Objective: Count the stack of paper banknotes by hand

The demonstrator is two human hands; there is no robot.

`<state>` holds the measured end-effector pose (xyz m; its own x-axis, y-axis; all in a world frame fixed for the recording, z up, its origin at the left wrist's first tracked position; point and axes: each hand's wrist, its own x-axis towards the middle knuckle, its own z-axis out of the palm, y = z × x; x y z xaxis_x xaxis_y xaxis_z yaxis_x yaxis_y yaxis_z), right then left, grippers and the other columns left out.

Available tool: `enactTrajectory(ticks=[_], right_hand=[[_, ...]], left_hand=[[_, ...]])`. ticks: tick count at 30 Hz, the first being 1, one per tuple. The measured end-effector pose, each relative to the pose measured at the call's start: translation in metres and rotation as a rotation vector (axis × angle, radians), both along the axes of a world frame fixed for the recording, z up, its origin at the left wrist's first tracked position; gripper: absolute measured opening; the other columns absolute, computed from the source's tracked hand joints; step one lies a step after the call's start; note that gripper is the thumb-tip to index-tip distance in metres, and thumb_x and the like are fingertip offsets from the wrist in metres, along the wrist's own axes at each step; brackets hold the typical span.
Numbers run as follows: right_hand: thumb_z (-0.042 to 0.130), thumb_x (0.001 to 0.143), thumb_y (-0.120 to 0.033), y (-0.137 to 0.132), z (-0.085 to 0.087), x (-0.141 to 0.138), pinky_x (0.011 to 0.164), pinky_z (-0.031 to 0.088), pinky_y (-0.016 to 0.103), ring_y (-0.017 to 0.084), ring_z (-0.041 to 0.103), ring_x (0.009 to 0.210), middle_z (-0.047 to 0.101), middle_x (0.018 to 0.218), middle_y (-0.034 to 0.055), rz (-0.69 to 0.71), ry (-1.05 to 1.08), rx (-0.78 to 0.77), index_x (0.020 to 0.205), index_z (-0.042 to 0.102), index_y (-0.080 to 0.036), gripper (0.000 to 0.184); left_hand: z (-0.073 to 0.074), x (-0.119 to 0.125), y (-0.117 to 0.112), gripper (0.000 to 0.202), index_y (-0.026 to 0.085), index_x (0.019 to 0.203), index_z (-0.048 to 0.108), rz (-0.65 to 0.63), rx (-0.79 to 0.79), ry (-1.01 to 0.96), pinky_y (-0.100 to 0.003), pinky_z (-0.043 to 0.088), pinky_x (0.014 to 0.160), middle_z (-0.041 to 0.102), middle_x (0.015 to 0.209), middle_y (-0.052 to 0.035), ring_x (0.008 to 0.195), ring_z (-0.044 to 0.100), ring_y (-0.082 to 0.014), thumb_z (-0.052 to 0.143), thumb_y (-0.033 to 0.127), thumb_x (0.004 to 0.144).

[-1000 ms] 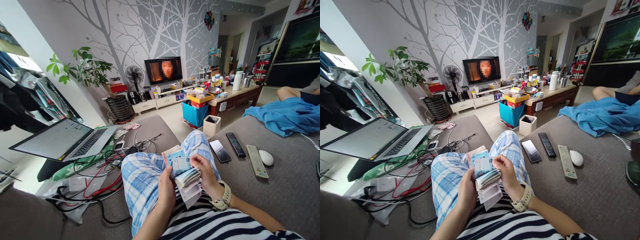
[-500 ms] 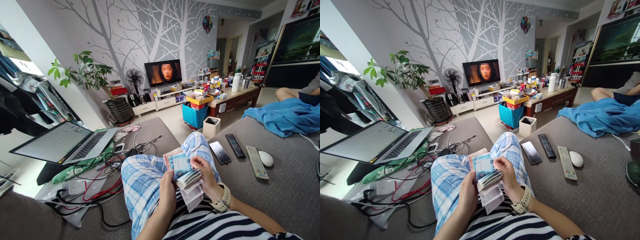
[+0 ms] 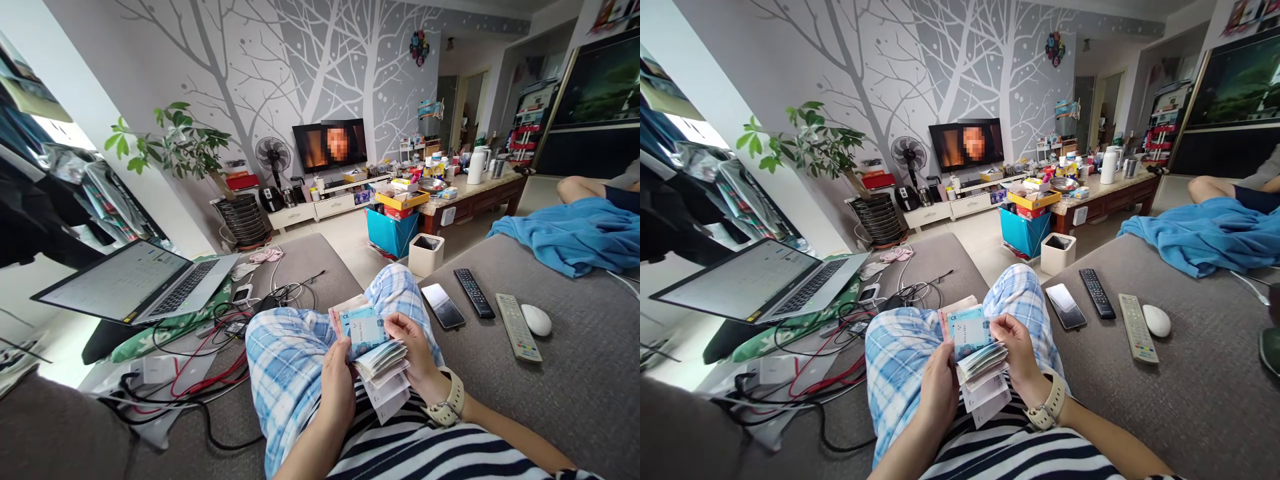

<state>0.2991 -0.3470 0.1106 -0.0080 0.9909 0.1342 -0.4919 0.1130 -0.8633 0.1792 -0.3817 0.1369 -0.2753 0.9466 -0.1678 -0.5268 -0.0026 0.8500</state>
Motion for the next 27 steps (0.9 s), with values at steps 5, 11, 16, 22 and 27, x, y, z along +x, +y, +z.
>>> enactTrajectory(ticks=[5, 11, 16, 22, 27], right_hand=[[0.067, 0.076, -0.035, -0.001, 0.001, 0.001, 0.053, 0.03, 0.026, 0.011, 0.039, 0.055, 0.046, 0.061, -0.0031, -0.007, 0.024, 0.009, 0.066, 0.056, -0.019, 0.022], [0.063, 0.08, -0.043, -0.003, 0.004, 0.004, 0.05, 0.029, 0.027, 0.011, 0.04, 0.046, 0.05, 0.049, -0.0026, 0.037, 0.056, 0.021, 0.065, 0.054, -0.019, 0.03], [0.068, 0.075, -0.041, -0.004, 0.008, 0.007, 0.051, 0.029, 0.027, 0.011, 0.039, 0.049, 0.046, 0.051, -0.0039, -0.011, -0.038, 0.035, 0.062, 0.051, -0.02, 0.03], [0.072, 0.07, -0.036, 0.0, 0.003, 0.006, 0.055, 0.032, 0.027, 0.012, 0.041, 0.057, 0.049, 0.065, -0.0036, -0.017, -0.049, -0.029, 0.075, 0.054, -0.02, 0.025], [0.067, 0.076, -0.039, 0.0, 0.0, 0.005, 0.05, 0.027, 0.027, 0.011, 0.033, 0.051, 0.042, 0.058, -0.0045, 0.046, -0.04, -0.021, 0.067, 0.052, -0.02, 0.026]], left_hand=[[0.0, 0.0, 0.003, 0.025, 0.012, 0.085, 0.069, -0.012, -0.009, -0.002, -0.029, 0.049, 0.062, 0.071, 0.072, -0.0042, 0.068, 0.065, -0.0214, 0.064, 0.026, 0.065], [-0.011, -0.002, 0.01, 0.021, 0.014, 0.082, 0.068, -0.067, -0.008, -0.028, -0.033, 0.051, 0.066, 0.071, 0.073, -0.0044, 0.072, 0.066, -0.0237, 0.066, 0.027, 0.065], [-0.016, -0.003, 0.011, 0.025, 0.016, 0.087, 0.07, -0.084, -0.001, -0.03, -0.035, 0.052, 0.07, 0.073, 0.081, -0.0066, 0.082, 0.067, -0.0271, 0.068, 0.027, 0.065], [-0.005, 0.001, 0.002, 0.036, 0.016, 0.099, 0.068, -0.064, 0.042, -0.01, -0.035, 0.051, 0.077, 0.073, 0.098, -0.0085, 0.092, 0.066, -0.027, 0.07, 0.027, 0.065], [-0.003, 0.002, 0.0, 0.033, 0.014, 0.094, 0.069, -0.066, 0.043, 0.003, -0.034, 0.05, 0.076, 0.073, 0.09, -0.0074, 0.086, 0.067, -0.0258, 0.071, 0.027, 0.063]])
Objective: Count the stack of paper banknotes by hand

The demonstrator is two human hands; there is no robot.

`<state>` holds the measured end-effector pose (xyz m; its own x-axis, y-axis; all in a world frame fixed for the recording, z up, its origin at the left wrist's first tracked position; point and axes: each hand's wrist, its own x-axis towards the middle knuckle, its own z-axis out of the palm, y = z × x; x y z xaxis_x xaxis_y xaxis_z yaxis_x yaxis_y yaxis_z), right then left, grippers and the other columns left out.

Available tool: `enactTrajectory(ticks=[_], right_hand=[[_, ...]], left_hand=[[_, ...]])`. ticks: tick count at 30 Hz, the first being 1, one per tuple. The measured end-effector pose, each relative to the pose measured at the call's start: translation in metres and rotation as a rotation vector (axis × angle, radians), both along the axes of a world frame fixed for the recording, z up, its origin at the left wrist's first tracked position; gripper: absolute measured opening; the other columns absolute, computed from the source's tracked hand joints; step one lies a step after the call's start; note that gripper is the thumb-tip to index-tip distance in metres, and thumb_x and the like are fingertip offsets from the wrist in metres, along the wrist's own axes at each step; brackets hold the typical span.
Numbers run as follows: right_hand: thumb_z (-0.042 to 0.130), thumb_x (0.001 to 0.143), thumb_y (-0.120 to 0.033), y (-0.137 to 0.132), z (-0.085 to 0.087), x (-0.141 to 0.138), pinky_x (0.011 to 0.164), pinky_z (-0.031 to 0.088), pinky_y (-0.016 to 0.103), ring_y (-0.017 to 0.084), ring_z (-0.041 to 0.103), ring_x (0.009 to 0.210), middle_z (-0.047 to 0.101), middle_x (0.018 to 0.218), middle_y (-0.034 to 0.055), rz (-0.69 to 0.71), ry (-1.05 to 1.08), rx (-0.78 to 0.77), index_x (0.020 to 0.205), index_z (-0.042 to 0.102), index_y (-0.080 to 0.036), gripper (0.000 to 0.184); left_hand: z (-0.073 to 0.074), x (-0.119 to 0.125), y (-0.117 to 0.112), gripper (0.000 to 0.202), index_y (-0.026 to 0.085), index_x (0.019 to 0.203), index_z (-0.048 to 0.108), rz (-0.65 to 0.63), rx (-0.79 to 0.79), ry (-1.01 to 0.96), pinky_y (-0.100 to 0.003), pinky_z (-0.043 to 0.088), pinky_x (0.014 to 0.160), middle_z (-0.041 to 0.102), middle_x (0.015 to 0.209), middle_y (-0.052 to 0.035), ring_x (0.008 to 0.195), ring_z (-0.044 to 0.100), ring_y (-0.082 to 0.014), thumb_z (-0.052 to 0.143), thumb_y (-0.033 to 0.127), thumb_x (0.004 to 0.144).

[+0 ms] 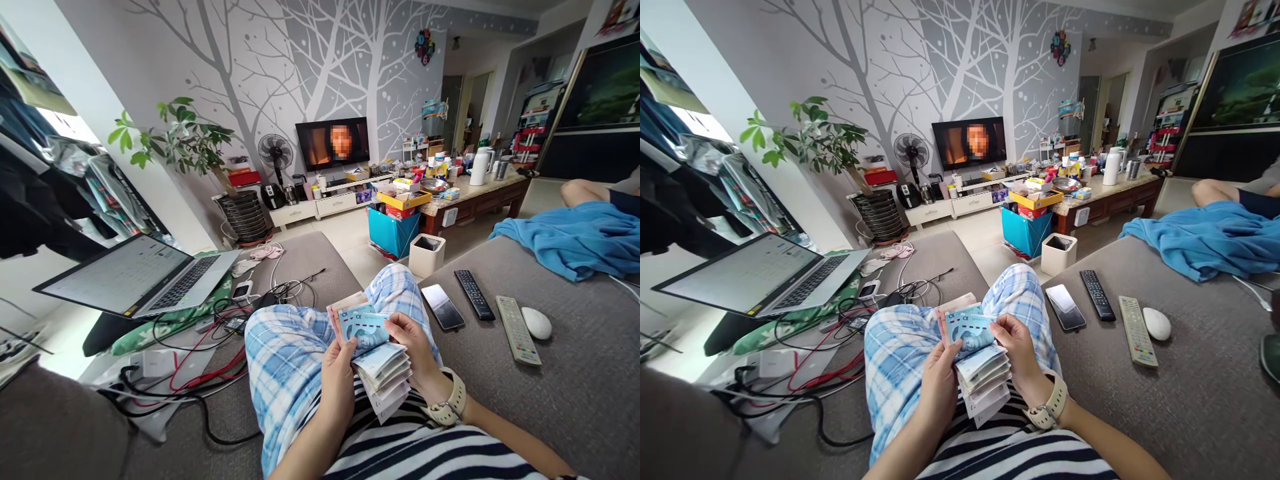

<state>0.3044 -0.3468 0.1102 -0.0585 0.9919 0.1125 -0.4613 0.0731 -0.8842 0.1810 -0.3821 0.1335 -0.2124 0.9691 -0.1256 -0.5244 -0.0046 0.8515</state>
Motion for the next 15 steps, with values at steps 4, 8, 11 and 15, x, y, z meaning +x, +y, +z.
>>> enactTrajectory(ticks=[4, 8, 11, 15], right_hand=[[0.066, 0.076, -0.039, 0.0, -0.001, 0.0, 0.05, 0.026, 0.028, 0.012, 0.032, 0.051, 0.04, 0.056, -0.0041, -0.01, -0.025, 0.013, 0.063, 0.05, -0.02, 0.028], [0.066, 0.076, -0.04, -0.002, 0.0, 0.001, 0.051, 0.026, 0.028, 0.012, 0.033, 0.053, 0.04, 0.057, -0.0039, -0.032, -0.041, 0.018, 0.063, 0.05, -0.021, 0.028], [0.066, 0.077, -0.039, -0.003, 0.002, 0.002, 0.051, 0.026, 0.027, 0.012, 0.032, 0.053, 0.04, 0.058, -0.0038, -0.025, -0.055, 0.03, 0.064, 0.051, -0.02, 0.027], [0.066, 0.076, -0.039, -0.004, 0.003, 0.002, 0.051, 0.027, 0.027, 0.012, 0.033, 0.054, 0.041, 0.059, -0.0036, -0.028, -0.069, 0.038, 0.064, 0.051, -0.02, 0.027]], left_hand=[[-0.006, -0.002, 0.003, 0.028, 0.016, 0.092, 0.07, -0.008, -0.013, -0.026, -0.036, 0.05, 0.077, 0.073, 0.08, -0.0054, 0.084, 0.067, -0.026, 0.068, 0.026, 0.066], [-0.014, -0.006, 0.008, 0.024, 0.015, 0.086, 0.071, 0.019, -0.002, -0.005, -0.037, 0.05, 0.08, 0.073, 0.084, -0.0059, 0.092, 0.065, -0.0271, 0.065, 0.03, 0.068], [-0.021, -0.008, 0.011, 0.026, 0.014, 0.086, 0.071, 0.02, -0.004, -0.006, -0.035, 0.049, 0.081, 0.074, 0.092, -0.0069, 0.093, 0.065, -0.0258, 0.065, 0.034, 0.069], [-0.022, -0.009, 0.012, 0.027, 0.013, 0.086, 0.072, 0.023, -0.01, -0.014, -0.034, 0.049, 0.083, 0.074, 0.093, -0.0077, 0.091, 0.065, -0.0247, 0.067, 0.034, 0.068]])
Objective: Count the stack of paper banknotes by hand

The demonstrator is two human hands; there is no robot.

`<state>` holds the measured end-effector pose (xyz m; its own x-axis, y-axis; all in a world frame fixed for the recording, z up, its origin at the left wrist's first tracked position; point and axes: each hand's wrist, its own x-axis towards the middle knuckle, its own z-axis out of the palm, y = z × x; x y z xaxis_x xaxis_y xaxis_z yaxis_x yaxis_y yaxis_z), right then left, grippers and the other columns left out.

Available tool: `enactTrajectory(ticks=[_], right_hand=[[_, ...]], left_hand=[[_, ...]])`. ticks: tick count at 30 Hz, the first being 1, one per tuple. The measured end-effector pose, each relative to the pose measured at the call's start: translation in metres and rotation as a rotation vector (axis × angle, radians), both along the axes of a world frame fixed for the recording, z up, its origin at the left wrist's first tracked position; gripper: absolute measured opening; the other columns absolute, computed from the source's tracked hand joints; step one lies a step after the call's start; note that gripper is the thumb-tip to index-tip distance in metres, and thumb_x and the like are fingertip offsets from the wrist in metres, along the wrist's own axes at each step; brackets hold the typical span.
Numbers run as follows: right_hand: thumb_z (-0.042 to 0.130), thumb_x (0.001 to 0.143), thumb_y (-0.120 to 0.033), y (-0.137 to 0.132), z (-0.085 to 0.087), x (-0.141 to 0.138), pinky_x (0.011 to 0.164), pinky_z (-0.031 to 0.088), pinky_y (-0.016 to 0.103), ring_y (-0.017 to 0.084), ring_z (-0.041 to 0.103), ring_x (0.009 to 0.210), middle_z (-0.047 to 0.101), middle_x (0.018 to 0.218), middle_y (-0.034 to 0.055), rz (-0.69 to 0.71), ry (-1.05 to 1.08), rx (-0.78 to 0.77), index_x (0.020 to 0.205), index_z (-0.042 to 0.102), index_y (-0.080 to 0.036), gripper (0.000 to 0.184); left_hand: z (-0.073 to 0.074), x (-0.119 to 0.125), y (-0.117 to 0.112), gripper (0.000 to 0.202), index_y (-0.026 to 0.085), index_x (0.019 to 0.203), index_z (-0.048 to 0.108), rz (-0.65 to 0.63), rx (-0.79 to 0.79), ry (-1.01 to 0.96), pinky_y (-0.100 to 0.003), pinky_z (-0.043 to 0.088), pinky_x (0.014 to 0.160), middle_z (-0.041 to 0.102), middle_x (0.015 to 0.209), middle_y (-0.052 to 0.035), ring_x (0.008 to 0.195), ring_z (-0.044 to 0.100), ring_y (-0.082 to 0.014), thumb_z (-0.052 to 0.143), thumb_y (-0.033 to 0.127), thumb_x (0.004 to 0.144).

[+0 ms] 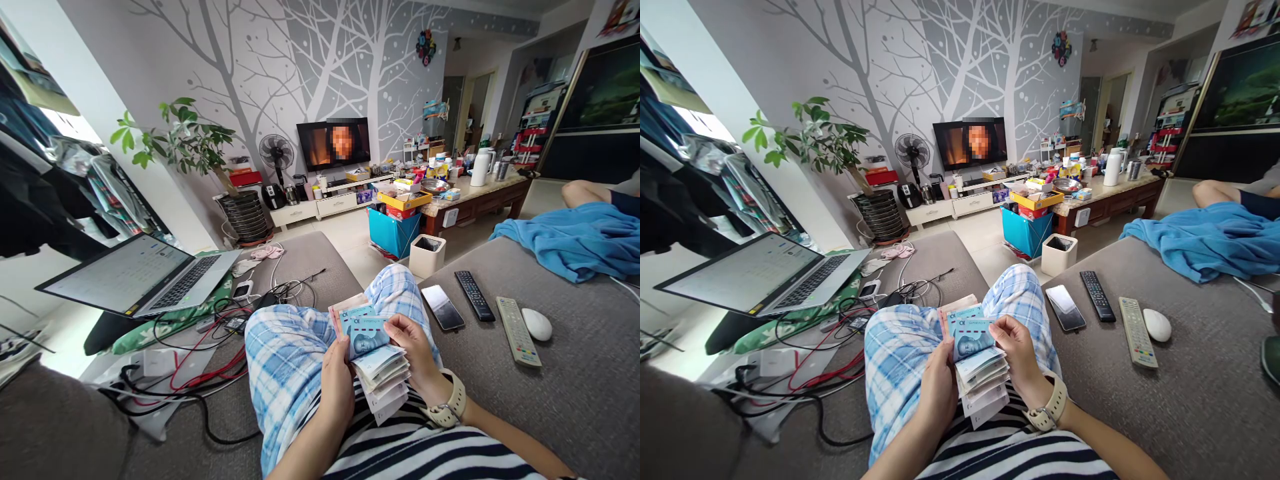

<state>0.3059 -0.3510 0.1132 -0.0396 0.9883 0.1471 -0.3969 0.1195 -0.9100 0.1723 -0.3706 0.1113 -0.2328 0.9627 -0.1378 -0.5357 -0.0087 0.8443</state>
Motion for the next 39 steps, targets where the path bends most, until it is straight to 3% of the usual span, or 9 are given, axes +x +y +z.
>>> enactTrajectory(ticks=[13, 20, 30, 39], right_hand=[[0.068, 0.074, -0.04, 0.0004, 0.0003, -0.0004, 0.051, 0.025, 0.027, 0.011, 0.032, 0.053, 0.04, 0.057, -0.0046, 0.0, 0.023, -0.016, 0.064, 0.052, -0.019, 0.028], [0.067, 0.075, -0.039, 0.0, -0.0005, -0.0008, 0.051, 0.026, 0.027, 0.012, 0.033, 0.053, 0.041, 0.057, -0.0038, -0.005, 0.03, -0.017, 0.063, 0.052, -0.02, 0.027], [0.067, 0.076, -0.037, -0.0002, -0.0004, 0.0003, 0.051, 0.026, 0.027, 0.012, 0.032, 0.053, 0.04, 0.058, -0.0036, -0.006, 0.019, -0.008, 0.063, 0.052, -0.02, 0.026], [0.067, 0.076, -0.036, -0.0001, 0.0015, 0.0018, 0.051, 0.026, 0.027, 0.012, 0.031, 0.054, 0.04, 0.058, -0.0038, -0.012, 0.025, -0.016, 0.064, 0.053, -0.02, 0.024]], left_hand=[[0.0013, -0.0002, -0.0019, 0.021, 0.015, 0.083, 0.071, -0.024, 0.0, -0.032, -0.033, 0.049, 0.075, 0.074, 0.085, -0.0049, 0.083, 0.066, -0.0239, 0.066, 0.031, 0.071], [0.0022, -0.0003, -0.0017, 0.016, 0.016, 0.078, 0.071, -0.017, 0.026, 0.0, -0.034, 0.049, 0.078, 0.073, 0.079, -0.0048, 0.087, 0.065, -0.0257, 0.065, 0.029, 0.07], [-0.0025, -0.0017, 0.0001, 0.024, 0.014, 0.087, 0.072, -0.033, 0.022, 0.022, -0.033, 0.048, 0.079, 0.073, 0.087, -0.0056, 0.088, 0.064, -0.0241, 0.064, 0.03, 0.071], [0.0036, 0.0026, -0.0011, 0.022, 0.014, 0.081, 0.07, -0.026, -0.016, -0.005, -0.033, 0.049, 0.071, 0.072, 0.076, -0.0039, 0.074, 0.064, -0.023, 0.065, 0.031, 0.068]])
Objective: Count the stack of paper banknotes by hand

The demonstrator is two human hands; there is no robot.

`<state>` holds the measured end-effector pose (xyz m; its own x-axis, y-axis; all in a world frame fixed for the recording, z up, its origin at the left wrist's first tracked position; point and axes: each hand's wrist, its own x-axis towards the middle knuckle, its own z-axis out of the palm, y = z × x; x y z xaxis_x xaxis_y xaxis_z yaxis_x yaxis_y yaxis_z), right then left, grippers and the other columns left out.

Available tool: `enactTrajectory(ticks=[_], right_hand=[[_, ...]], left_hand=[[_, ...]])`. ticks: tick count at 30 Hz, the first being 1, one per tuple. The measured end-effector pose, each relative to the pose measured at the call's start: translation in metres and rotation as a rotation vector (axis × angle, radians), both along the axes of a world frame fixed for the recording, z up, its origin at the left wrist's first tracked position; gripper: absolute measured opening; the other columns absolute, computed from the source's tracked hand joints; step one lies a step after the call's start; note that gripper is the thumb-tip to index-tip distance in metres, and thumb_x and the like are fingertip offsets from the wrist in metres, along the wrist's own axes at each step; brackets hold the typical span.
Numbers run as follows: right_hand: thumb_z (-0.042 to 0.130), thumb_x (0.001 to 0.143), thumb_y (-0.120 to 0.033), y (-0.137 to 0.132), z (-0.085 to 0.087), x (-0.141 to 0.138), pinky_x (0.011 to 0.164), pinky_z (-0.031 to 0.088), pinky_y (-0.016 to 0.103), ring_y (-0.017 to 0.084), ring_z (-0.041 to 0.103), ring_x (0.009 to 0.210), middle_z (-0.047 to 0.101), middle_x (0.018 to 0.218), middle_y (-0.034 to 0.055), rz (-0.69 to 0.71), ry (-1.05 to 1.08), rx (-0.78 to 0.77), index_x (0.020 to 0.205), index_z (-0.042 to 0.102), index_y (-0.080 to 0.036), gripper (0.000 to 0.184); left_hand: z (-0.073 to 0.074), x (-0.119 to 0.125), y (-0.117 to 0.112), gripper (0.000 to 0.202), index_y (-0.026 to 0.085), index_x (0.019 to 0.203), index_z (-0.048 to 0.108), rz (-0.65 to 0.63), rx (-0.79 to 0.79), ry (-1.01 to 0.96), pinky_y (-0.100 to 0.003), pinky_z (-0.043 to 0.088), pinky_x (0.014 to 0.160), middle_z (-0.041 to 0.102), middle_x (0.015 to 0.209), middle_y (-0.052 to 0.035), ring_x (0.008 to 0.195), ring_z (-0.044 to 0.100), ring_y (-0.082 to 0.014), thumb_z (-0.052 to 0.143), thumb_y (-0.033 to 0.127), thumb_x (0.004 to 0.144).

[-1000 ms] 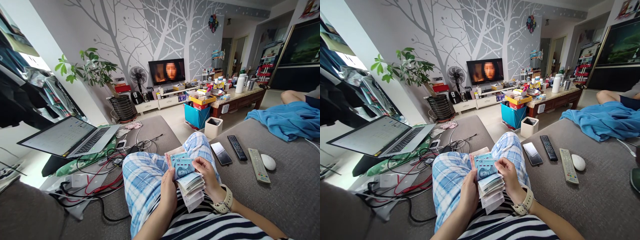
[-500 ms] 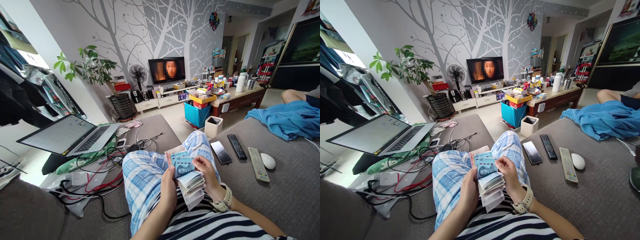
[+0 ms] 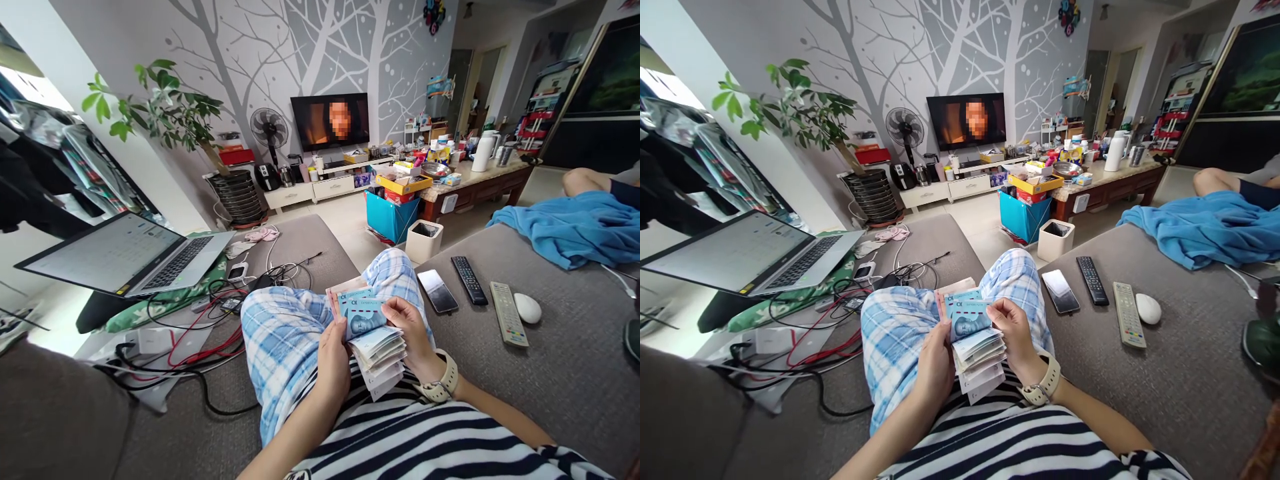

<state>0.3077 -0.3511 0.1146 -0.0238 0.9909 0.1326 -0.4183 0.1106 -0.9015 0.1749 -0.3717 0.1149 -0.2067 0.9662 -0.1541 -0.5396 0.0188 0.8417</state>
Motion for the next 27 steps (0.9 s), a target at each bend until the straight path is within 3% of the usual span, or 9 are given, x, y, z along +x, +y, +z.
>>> enactTrajectory(ticks=[7, 20, 27], right_hand=[[0.069, 0.074, -0.036, -0.001, 0.001, 0.0, 0.05, 0.026, 0.027, 0.011, 0.033, 0.053, 0.041, 0.058, -0.0043, 0.007, 0.011, -0.02, 0.064, 0.053, -0.02, 0.025], [0.066, 0.078, -0.035, 0.0, -0.002, 0.0, 0.048, 0.026, 0.026, 0.01, 0.036, 0.05, 0.045, 0.055, -0.0042, 0.031, 0.046, 0.016, 0.065, 0.054, -0.019, 0.023], [0.064, 0.081, -0.034, -0.002, 0.0, 0.0, 0.049, 0.028, 0.026, 0.011, 0.041, 0.049, 0.05, 0.052, -0.0029, 0.086, 0.08, 0.052, 0.065, 0.055, -0.019, 0.024]], left_hand=[[0.001, 0.001, 0.0, 0.018, 0.015, 0.075, 0.068, 0.05, -0.002, 0.003, -0.03, 0.047, 0.068, 0.069, 0.069, -0.001, 0.066, 0.062, -0.0185, 0.065, 0.03, 0.067], [0.003, 0.004, -0.003, 0.022, 0.015, 0.089, 0.071, 0.03, 0.039, -0.049, -0.032, 0.049, 0.073, 0.072, 0.078, -0.0029, 0.078, 0.065, -0.022, 0.064, 0.025, 0.07], [0.011, 0.007, -0.006, 0.024, 0.014, 0.089, 0.072, 0.053, 0.027, -0.043, -0.027, 0.048, 0.062, 0.067, 0.062, 0.0008, 0.057, 0.06, -0.016, 0.065, 0.026, 0.069]])
